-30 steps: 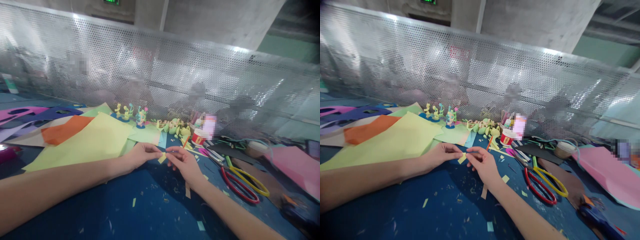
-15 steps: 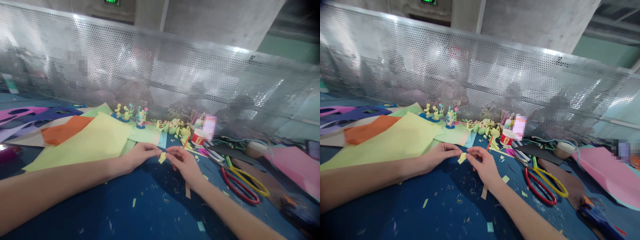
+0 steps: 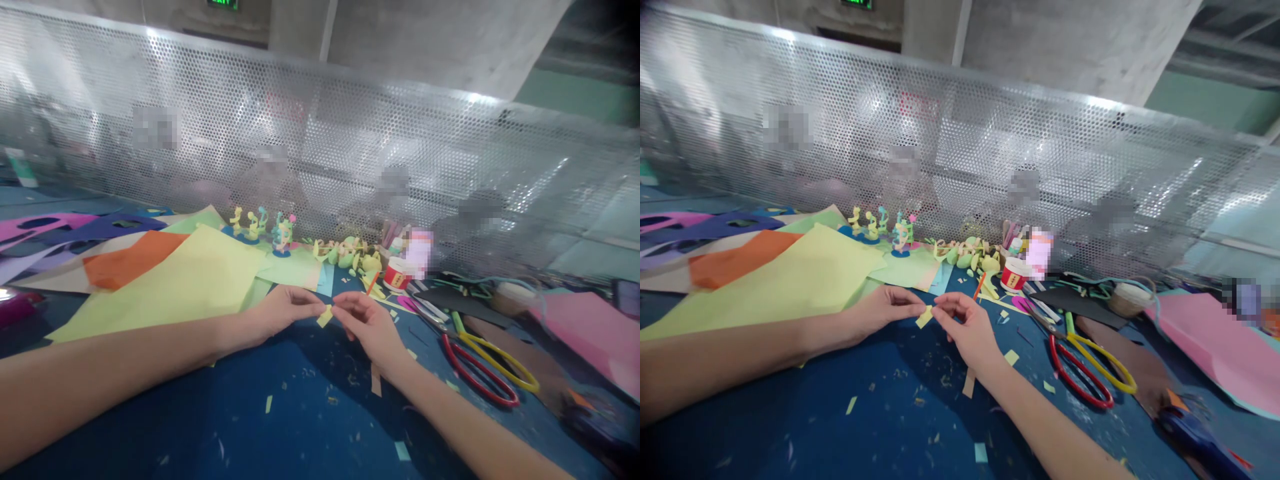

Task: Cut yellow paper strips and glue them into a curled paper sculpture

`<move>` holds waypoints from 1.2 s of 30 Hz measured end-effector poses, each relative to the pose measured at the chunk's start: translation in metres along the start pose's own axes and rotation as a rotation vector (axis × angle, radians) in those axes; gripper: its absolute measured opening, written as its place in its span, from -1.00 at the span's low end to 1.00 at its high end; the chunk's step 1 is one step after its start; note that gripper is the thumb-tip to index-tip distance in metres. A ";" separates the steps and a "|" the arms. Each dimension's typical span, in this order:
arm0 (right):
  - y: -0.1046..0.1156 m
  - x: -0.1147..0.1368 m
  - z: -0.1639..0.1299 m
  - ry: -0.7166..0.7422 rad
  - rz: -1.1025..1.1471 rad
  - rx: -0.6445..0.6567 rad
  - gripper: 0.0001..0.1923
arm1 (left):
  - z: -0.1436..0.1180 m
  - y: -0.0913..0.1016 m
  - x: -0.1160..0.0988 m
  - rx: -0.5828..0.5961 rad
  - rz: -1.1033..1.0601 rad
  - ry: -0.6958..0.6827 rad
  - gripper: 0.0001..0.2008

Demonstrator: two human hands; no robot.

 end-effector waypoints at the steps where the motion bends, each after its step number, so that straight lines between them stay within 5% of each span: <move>1: 0.000 0.000 0.000 -0.002 -0.001 0.000 -0.75 | 0.000 0.000 0.000 -0.003 -0.003 0.003 -0.75; 36: -0.001 -0.003 0.001 -0.004 -0.005 0.014 -0.75 | 0.001 0.000 -0.004 0.035 0.095 0.009 -0.72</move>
Point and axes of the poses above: each hand's wrist, its own z-axis towards the middle knuckle, its own y-axis out of the back of the hand, x = y × z, the point moved 5 cm from there along z, towards the middle knuckle, and after that the axes turned 12 degrees about x, right-handed, at the moved point
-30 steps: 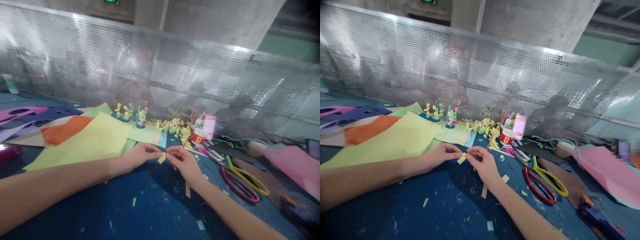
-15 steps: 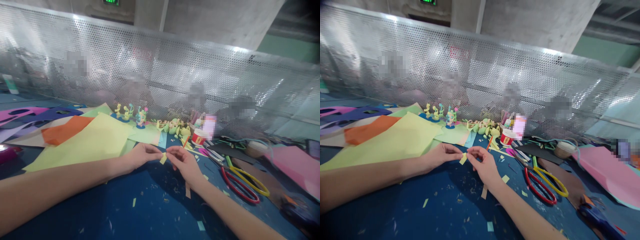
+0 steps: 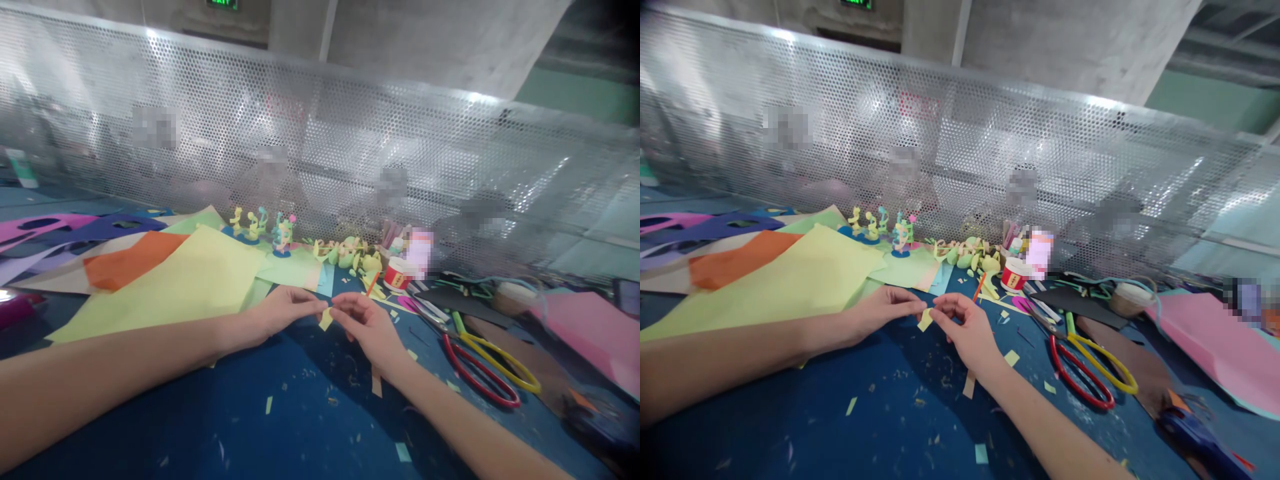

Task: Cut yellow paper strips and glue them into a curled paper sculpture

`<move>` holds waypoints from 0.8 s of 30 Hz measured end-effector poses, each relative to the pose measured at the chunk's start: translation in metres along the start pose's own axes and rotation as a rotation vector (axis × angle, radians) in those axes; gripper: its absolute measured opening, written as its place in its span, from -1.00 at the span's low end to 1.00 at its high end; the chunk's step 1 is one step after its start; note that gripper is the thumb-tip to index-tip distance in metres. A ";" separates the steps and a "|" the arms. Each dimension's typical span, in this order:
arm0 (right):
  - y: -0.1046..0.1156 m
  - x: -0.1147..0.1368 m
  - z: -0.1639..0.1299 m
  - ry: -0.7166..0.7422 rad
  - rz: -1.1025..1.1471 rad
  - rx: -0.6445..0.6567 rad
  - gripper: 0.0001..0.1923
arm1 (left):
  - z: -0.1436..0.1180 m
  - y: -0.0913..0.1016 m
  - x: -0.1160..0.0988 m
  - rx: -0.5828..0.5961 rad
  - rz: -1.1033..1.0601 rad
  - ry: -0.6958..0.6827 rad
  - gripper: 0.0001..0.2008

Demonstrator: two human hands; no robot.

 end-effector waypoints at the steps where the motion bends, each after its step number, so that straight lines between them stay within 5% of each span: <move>1: 0.000 0.000 0.000 -0.002 -0.003 0.004 -0.75 | 0.000 0.000 -0.001 0.006 0.005 0.006 -0.72; 5: 0.000 0.002 -0.001 -0.016 -0.024 -0.005 -0.77 | 0.001 0.000 0.002 0.030 -0.076 0.027 -0.73; 13: -0.005 0.014 -0.005 0.124 -0.275 -0.021 -0.88 | 0.000 0.009 0.008 -0.141 -0.260 -0.034 -0.79; 24: -0.006 0.014 -0.006 0.103 -0.275 -0.031 -0.87 | -0.001 0.003 0.005 -0.049 -0.307 -0.022 -0.78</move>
Point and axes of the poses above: each hand's wrist, its own z-axis towards the middle knuckle, its own y-axis out of the back of the hand, x = y × z, the point moved 5 cm from there along z, towards the middle knuckle, and after that the axes turned 12 degrees about x, right-handed, at the moved point
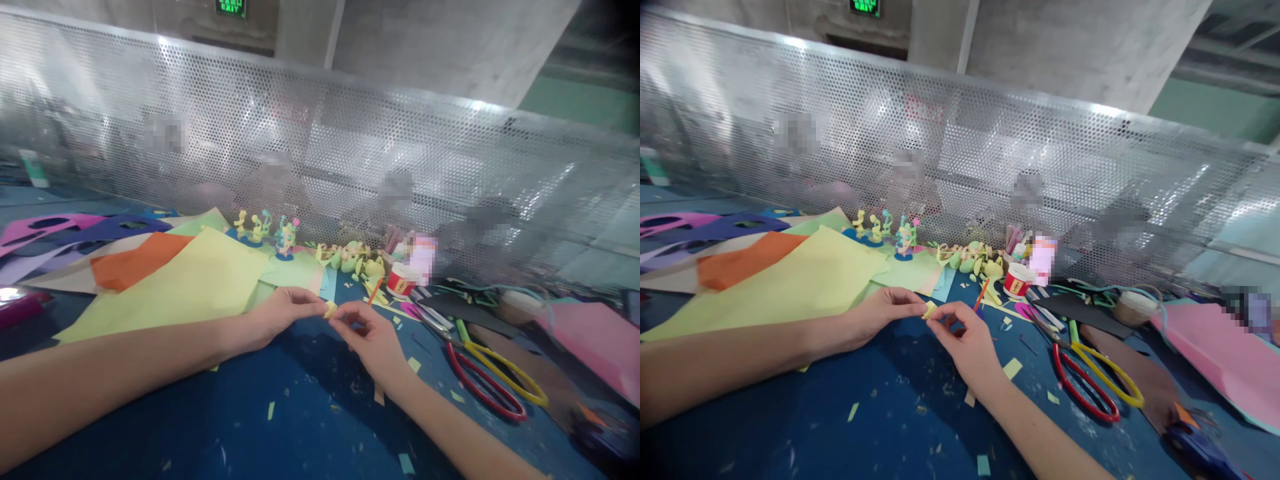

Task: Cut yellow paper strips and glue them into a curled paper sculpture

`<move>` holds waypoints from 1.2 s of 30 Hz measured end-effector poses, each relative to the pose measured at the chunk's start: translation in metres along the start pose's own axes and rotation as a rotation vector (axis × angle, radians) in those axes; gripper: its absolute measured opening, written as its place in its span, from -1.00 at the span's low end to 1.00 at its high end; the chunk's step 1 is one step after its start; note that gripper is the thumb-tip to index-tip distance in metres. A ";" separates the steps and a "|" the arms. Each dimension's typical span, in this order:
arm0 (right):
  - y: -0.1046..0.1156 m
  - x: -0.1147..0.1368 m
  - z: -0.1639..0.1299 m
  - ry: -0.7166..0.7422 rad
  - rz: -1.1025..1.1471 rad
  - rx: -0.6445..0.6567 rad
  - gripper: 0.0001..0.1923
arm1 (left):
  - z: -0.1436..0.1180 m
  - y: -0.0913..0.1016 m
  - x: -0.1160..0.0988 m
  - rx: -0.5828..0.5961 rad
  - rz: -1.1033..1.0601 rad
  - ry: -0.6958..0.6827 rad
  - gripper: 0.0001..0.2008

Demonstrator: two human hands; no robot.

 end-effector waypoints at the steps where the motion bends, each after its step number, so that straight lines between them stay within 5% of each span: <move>1: 0.000 0.000 0.000 -0.010 0.010 0.002 -0.86 | 0.000 0.000 0.000 0.002 0.008 -0.003 -0.78; 12: 0.000 -0.002 0.001 -0.091 0.159 0.045 -0.79 | 0.001 -0.005 -0.003 0.086 0.122 0.000 -0.57; 36: -0.004 -0.012 0.005 -0.114 0.304 0.082 -0.76 | -0.001 -0.008 -0.005 0.102 0.168 -0.044 -0.68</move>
Point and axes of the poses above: each hand's wrist, its own z-axis towards the middle knuckle, its own y-axis out of the back of the hand, x = y × z, the point moved 5 cm from there along z, towards the middle knuckle, and after that the axes turned 12 degrees about x, right-handed, at the moved point
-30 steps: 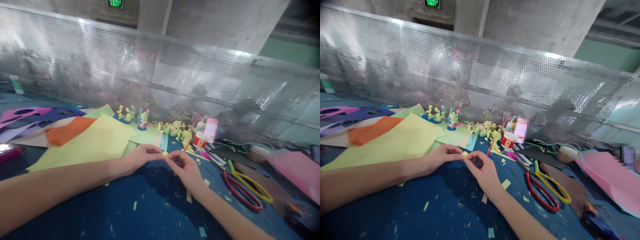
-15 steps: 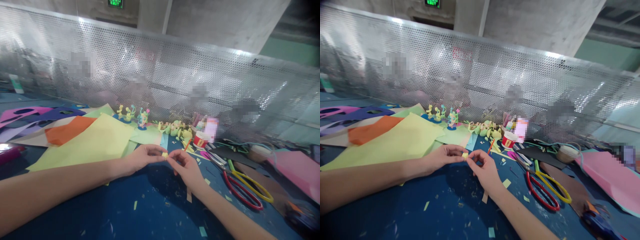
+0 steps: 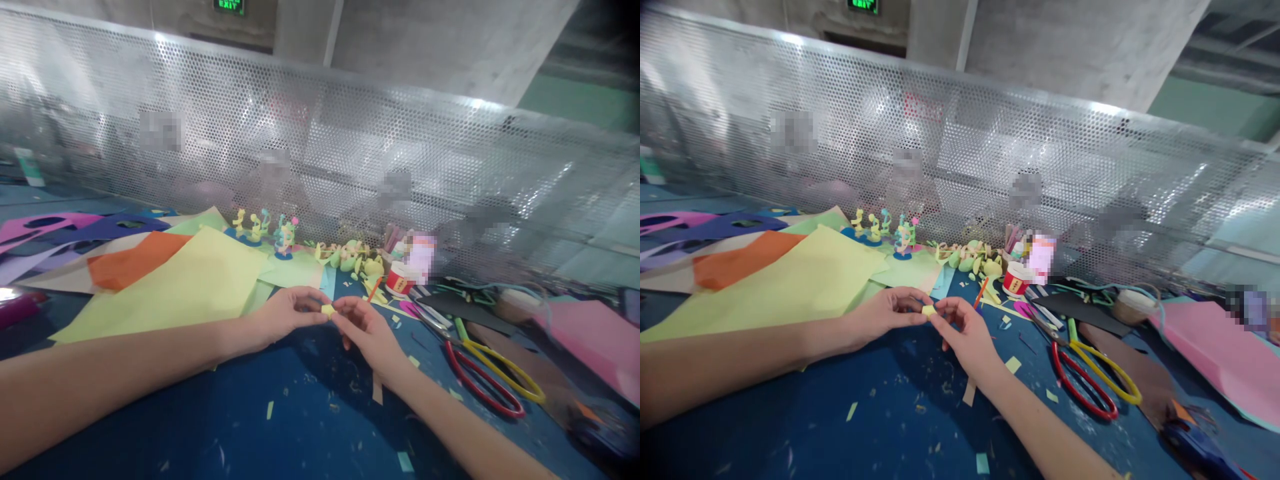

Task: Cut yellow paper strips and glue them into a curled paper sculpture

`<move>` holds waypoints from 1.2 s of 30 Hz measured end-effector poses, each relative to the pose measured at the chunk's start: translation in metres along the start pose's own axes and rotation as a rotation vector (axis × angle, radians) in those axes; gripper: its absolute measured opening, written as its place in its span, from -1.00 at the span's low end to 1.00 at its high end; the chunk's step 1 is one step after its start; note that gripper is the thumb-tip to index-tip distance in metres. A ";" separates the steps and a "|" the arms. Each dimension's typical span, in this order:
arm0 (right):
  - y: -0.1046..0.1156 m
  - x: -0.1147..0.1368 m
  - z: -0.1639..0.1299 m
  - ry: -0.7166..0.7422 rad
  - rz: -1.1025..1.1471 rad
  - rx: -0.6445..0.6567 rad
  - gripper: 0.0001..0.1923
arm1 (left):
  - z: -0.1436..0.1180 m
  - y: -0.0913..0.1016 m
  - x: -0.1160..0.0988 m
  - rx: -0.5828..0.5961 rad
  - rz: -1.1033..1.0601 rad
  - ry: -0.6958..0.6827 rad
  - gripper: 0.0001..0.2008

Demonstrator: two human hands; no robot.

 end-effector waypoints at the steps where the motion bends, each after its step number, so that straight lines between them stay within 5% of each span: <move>1: 0.000 0.000 0.000 -0.009 -0.015 0.003 -0.76 | 0.000 0.000 0.000 -0.005 0.007 0.000 -0.68; 36: 0.000 -0.003 0.001 -0.046 0.035 0.057 -0.74 | 0.000 0.002 -0.001 -0.093 0.165 -0.012 -0.63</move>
Point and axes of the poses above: each hand's wrist, its own z-axis towards the middle knuckle, its own y-axis out of the back of the hand, x = y × z, the point moved 5 cm from there along z, towards the middle knuckle, and after that the axes turned 12 degrees about x, right-handed, at the moved point
